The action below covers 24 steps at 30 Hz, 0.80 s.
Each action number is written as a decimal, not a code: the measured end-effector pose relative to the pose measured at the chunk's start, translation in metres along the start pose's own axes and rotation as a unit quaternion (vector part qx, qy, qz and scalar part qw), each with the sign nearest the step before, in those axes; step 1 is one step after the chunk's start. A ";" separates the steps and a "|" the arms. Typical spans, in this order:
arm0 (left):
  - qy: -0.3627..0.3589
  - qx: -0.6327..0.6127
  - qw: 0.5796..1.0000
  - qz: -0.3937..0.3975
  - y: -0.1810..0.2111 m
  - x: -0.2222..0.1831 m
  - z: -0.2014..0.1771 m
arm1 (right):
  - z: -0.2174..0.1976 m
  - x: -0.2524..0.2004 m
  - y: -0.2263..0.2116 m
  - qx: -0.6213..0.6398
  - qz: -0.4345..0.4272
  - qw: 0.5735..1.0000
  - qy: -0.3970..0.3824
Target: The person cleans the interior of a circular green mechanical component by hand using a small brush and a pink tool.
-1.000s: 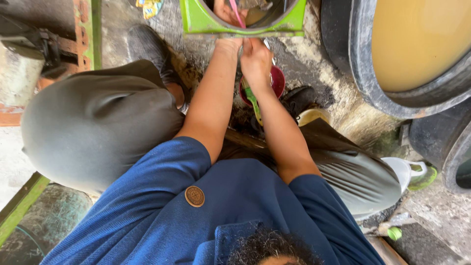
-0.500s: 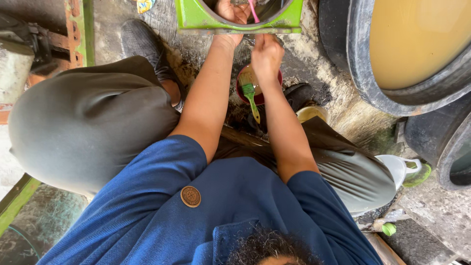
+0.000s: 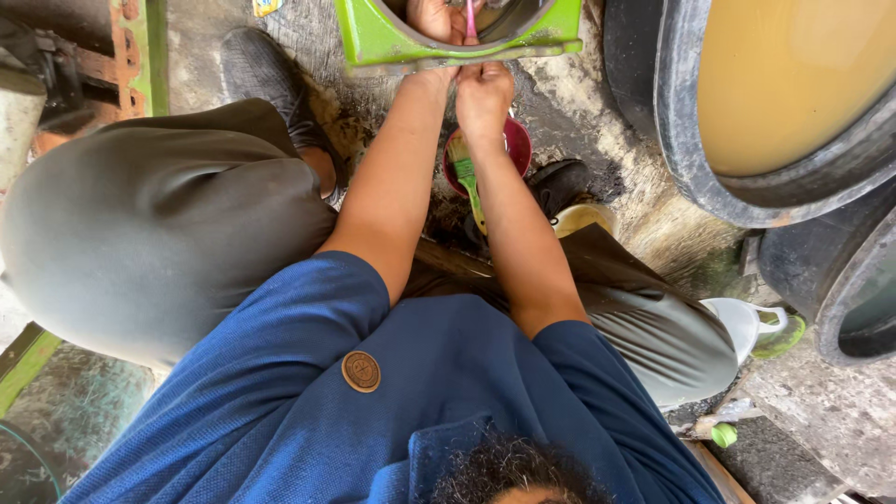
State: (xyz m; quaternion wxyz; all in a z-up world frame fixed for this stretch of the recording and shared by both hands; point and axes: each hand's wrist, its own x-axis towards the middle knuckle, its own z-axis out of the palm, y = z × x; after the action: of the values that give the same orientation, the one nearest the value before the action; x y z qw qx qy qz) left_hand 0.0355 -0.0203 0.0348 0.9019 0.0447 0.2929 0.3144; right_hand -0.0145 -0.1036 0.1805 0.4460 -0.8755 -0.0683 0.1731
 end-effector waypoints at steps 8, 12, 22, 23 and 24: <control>0.039 0.023 0.999 -0.007 0.006 -0.002 0.003 | -0.012 -0.009 -0.003 0.145 0.072 0.987 -0.008; 0.057 0.042 0.997 -0.015 0.015 -0.012 0.012 | -0.001 0.008 -0.006 0.211 0.132 0.969 -0.016; 0.039 0.047 0.998 0.001 0.010 0.001 0.002 | -0.001 0.014 -0.009 0.202 0.184 0.962 -0.006; 0.051 0.056 0.997 -0.004 0.012 0.002 -0.001 | -0.003 0.005 -0.009 0.188 0.161 0.969 -0.016; 0.060 0.062 0.996 -0.008 0.011 0.002 -0.002 | -0.009 -0.009 -0.006 0.173 0.135 0.975 -0.024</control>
State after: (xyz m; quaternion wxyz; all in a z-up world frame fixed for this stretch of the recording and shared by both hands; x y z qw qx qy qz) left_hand 0.0299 -0.0108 0.0345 0.8804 0.0791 0.3660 0.2909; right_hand -0.0197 -0.1092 0.1929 0.5617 -0.7816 0.0707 0.2619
